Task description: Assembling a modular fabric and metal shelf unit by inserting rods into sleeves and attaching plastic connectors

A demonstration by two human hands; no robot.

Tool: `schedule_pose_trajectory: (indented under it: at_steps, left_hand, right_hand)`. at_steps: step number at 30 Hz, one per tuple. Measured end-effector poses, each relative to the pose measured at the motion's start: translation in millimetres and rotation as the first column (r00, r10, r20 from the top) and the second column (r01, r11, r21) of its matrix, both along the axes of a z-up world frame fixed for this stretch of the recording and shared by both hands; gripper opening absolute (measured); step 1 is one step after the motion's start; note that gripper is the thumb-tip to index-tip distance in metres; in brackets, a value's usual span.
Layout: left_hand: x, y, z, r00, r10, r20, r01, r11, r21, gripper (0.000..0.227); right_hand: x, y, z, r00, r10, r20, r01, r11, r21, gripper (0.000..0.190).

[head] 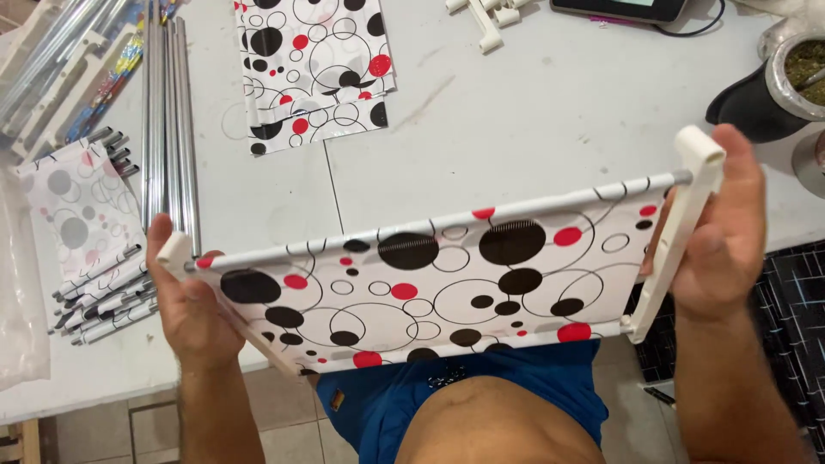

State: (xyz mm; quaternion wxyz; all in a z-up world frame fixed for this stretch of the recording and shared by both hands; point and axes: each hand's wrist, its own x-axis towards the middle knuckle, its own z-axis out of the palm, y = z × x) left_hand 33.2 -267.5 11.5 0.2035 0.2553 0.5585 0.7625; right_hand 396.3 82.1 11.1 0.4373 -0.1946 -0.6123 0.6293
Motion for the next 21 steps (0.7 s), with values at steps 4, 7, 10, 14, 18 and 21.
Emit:
schedule_pose_trajectory:
  at_steps: [4,7,10,14,18,21]
  left_hand:
    - [-1.9,-4.4,-1.8,0.957,-0.097,-0.273,0.103,0.995,0.008,0.043]
    - [7.6,-1.1,11.0,0.936,-0.151,-0.317,0.183,0.98,0.072,0.03]
    - [10.8,-0.1,20.5,0.935,-0.21,-0.286,0.254,0.959,0.128,0.04]
    - [10.2,-4.9,37.2,0.896,-0.423,-0.135,0.442,0.877,0.189,0.046]
    - [25.6,-2.4,55.9,0.892,-0.452,0.012,0.435,0.867,0.244,0.042]
    - [42.4,0.3,67.8,0.955,-0.184,-0.233,0.209,0.974,0.087,0.057]
  right_hand:
    - [13.5,7.9,2.3,1.0,0.016,0.014,-0.018,0.991,0.132,0.082]
    - [13.6,6.2,15.7,0.985,0.171,-0.02,-0.166,0.977,0.133,0.058]
    - [10.6,-0.1,31.4,0.899,0.391,-0.197,-0.403,0.915,-0.022,0.034]
    - [12.1,-20.8,22.1,0.972,0.217,-0.087,-0.217,0.976,0.013,0.047]
    - [6.7,-23.5,26.1,0.977,0.176,-0.123,-0.182,0.983,-0.033,0.046]
    - [0.3,-27.2,38.0,0.971,0.209,-0.112,-0.228,0.952,-0.203,0.042]
